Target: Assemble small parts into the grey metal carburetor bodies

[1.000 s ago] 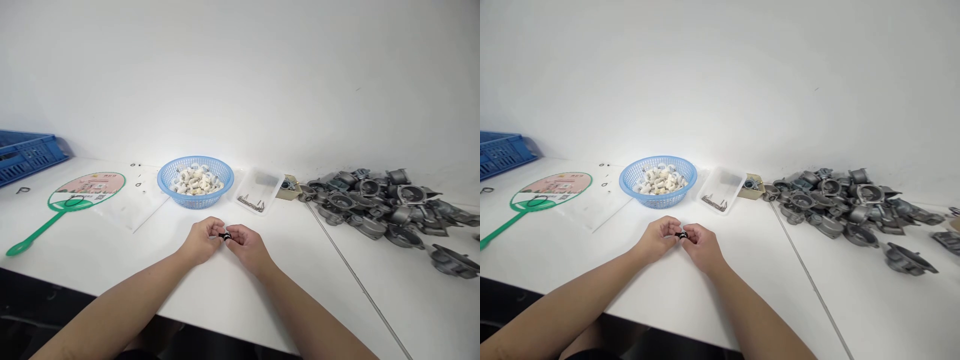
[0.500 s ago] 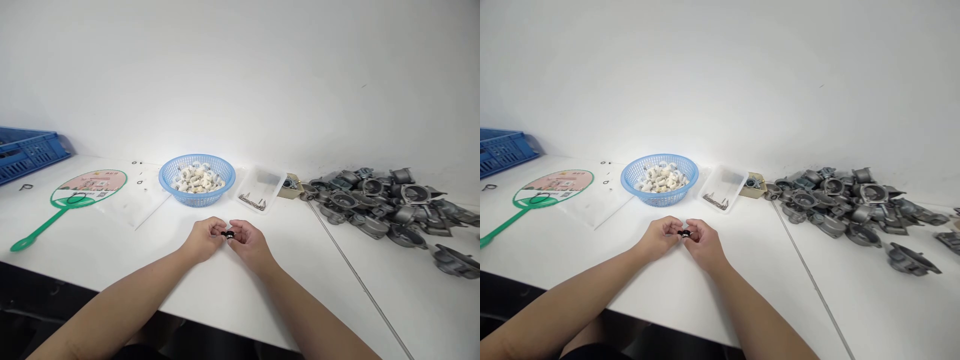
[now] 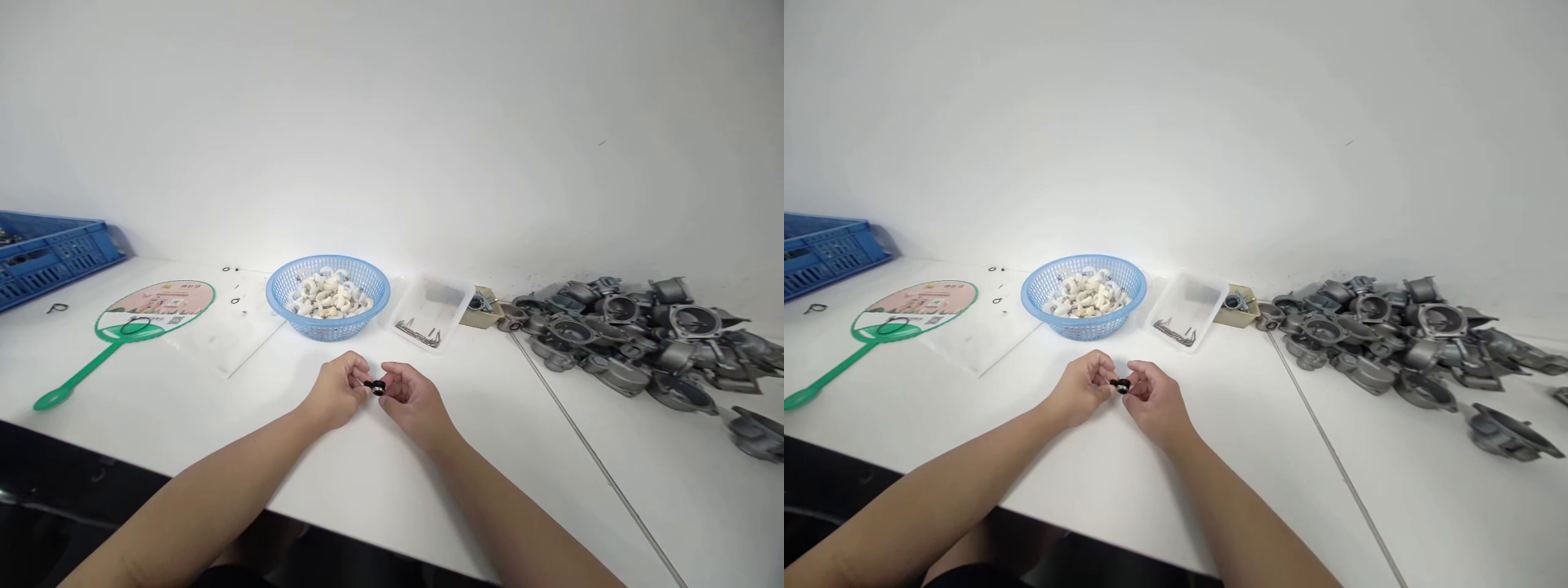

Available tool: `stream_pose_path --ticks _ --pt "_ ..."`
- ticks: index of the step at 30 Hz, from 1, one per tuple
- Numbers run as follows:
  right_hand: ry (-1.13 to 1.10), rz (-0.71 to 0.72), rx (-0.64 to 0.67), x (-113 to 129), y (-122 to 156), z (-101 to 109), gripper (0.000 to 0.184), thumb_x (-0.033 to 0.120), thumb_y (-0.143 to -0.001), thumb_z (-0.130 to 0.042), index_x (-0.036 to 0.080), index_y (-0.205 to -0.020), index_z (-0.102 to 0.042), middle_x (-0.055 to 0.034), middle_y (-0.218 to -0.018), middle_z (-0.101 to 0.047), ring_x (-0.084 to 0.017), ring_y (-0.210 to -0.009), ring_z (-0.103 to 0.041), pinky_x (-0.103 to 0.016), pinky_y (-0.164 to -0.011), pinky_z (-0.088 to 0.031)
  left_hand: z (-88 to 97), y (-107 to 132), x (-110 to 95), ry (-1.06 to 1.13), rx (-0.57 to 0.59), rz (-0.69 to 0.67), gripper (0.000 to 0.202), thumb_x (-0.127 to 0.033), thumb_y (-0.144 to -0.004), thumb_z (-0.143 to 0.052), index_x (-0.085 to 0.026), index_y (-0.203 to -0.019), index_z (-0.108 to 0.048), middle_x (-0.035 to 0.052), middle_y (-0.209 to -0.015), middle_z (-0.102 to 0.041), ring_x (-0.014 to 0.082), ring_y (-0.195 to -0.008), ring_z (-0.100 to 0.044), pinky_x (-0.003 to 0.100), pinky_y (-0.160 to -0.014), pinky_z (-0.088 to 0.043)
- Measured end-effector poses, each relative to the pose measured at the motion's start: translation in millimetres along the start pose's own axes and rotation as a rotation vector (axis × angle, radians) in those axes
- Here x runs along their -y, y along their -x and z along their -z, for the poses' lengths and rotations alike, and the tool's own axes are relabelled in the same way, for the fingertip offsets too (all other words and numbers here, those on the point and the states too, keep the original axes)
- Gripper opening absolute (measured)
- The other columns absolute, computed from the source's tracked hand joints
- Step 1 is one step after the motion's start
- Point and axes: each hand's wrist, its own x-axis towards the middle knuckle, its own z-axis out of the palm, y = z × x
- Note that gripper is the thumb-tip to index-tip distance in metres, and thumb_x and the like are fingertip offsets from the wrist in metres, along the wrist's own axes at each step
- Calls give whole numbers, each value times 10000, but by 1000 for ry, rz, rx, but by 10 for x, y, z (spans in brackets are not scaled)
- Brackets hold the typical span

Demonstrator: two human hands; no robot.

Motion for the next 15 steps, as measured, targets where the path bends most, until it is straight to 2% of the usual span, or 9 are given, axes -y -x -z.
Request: stream_pose_path --ticks 10,15 --pt "52 1 72 62 -23 43 398 187 -620 -636 190 -1014 -581 -23 -831 -581 -128 -662 -568 -275 -615 -474 0 3 20 18 -11 -7 199 -132 -632 -584 -179 -778 -458 -12 -747 -623 47 -501 -363 165 -456 -286" --pt "94 -45 91 52 -33 29 217 263 -679 -629 177 -879 -635 -1 -665 -574 -109 -563 -501 -233 -504 -398 -5 -3 37 29 -31 -34 183 -116 -617 -576 -174 -751 -465 -22 -723 -592 47 -505 -362 163 -448 -268"
